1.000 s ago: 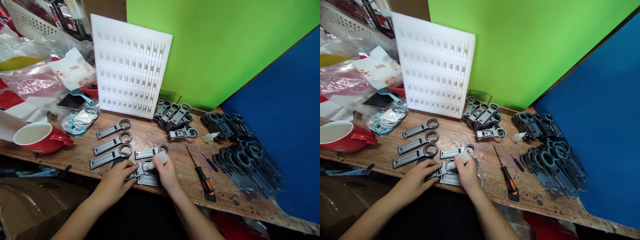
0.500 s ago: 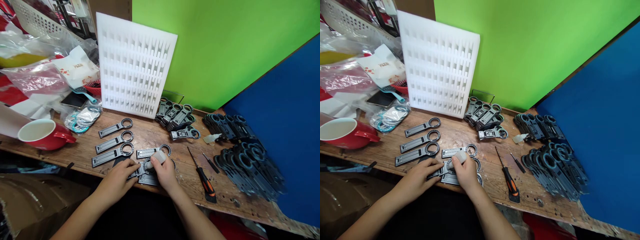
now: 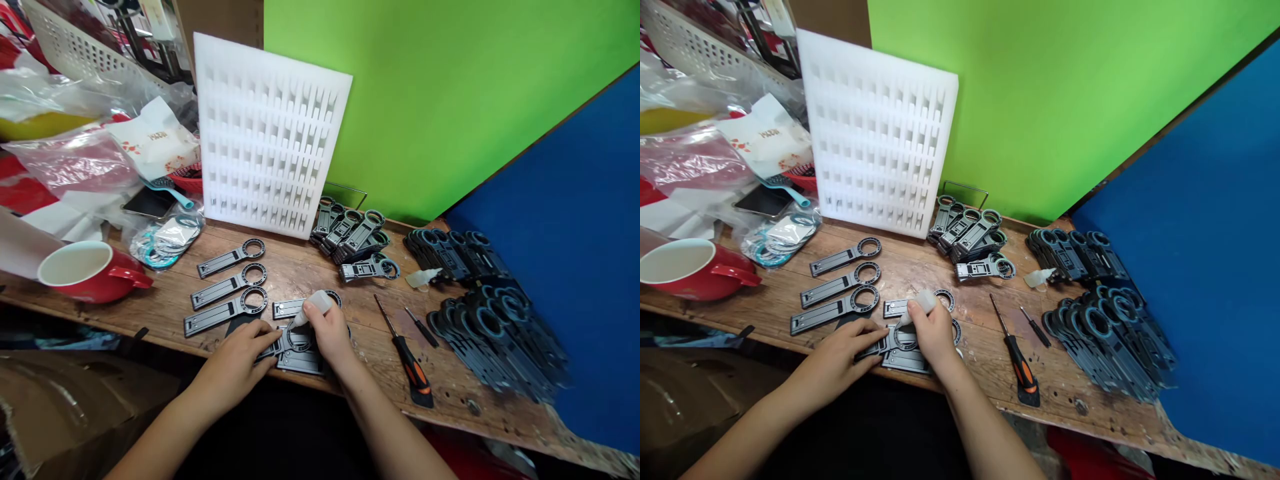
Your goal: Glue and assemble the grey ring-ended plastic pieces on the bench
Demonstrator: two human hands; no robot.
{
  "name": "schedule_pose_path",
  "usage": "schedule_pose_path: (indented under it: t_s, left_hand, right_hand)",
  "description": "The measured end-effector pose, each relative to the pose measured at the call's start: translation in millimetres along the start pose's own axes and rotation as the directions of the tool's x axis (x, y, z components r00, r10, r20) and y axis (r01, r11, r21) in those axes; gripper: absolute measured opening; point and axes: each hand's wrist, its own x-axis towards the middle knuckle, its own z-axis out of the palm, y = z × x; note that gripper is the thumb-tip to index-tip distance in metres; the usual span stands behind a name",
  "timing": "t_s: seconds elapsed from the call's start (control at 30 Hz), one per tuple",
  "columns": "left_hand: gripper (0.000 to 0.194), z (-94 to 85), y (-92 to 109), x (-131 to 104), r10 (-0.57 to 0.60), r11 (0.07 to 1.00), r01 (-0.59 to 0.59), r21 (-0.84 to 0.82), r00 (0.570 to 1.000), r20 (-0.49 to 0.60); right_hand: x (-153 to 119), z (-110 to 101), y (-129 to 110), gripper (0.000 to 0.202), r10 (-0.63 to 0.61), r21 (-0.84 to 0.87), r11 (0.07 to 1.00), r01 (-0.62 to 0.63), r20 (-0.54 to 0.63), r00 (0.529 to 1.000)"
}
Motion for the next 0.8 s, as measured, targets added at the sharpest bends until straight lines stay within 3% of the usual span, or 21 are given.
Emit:
schedule_pose_path:
  t_s: [0.17,0.4,0.8]
  left_hand:
    - [0.037,0.8,-0.8,0.0,-0.030,1.000,0.030,-0.002,0.999,0.036]
    - [0.037,1.2,-1.0,-0.4,-0.009,1.000,0.009,0.006,1.000,0.004]
    - [0.037,2.8,-2.7,-1.0,0.002,1.000,-0.002,0.009,1.000,0.007]
  right_hand:
    - [3.2,0.0,-0.2,0.025,0.039,0.057,0.998,-0.039,0.004,0.999]
    - [8.4,-1.0,-1.8,0.023,0.071,0.113,0.991,-0.066,-0.037,0.997]
    - [12.0,-10.4,2.4,0.027,0.074,0.074,0.995,-0.066,-0.104,0.992]
